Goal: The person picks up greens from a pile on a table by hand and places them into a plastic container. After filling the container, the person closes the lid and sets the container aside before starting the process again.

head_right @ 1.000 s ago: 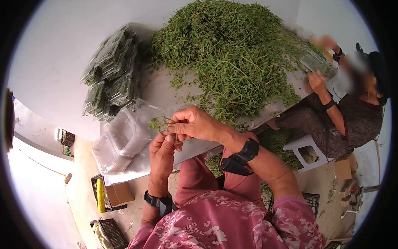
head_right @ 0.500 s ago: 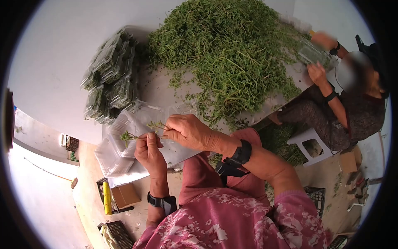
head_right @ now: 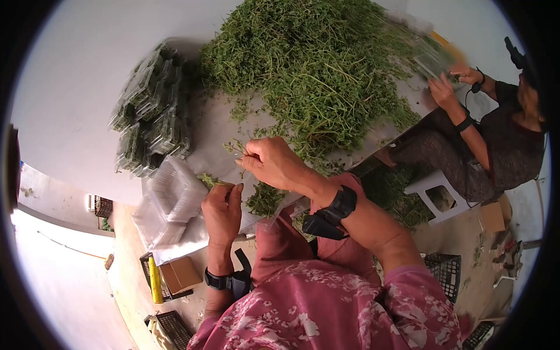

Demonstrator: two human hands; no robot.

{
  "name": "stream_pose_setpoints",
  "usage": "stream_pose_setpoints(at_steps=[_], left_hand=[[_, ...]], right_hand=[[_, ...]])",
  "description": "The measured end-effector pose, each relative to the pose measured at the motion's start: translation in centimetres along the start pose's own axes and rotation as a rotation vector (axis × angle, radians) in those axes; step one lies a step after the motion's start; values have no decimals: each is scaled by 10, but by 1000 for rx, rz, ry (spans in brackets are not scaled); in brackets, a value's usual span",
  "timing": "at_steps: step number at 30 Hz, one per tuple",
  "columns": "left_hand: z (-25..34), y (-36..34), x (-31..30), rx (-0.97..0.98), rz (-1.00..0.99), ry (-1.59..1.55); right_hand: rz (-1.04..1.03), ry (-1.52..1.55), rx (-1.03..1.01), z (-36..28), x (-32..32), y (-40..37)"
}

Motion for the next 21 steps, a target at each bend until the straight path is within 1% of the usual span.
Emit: stream_pose_setpoints(at_steps=[2, 4, 5, 8, 11, 14, 17, 20, 21], left_hand=[[6, -2, 5, 59, -34, 117], [10, -5, 12, 126, -79, 236], [9, -6, 16, 130, -96, 259], [11, -8, 26, 161, -146, 328], [16, -6, 33, 213, -177, 379], [14, -6, 38, 235, -203, 404], [20, -6, 34, 230, -204, 361], [20, -5, 24, 176, -161, 250], [17, -6, 21, 146, -144, 223]], right_hand=[[9, -53, -7, -2, -2, 1], [-45, -154, 5, -1, -1, 1], [-72, -205, 9, 1, 0, 1], [-184, -365, 94, 26, 13, -3], [-107, -413, 139, 28, 12, 1], [-94, -413, -22, 35, 18, 9], [-32, -366, -197, 22, 14, 12], [138, -277, -124, 9, -12, 14], [94, -199, 33, 13, -16, 15]])
Point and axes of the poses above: each hand's wrist, its own y-axis towards the middle knuckle, its own x-axis out of the palm, z = x × y, the point moved 10 cm from there along y, towards the middle knuckle, and after that the axes turned 11 degrees about y, right-handed, at the moved point
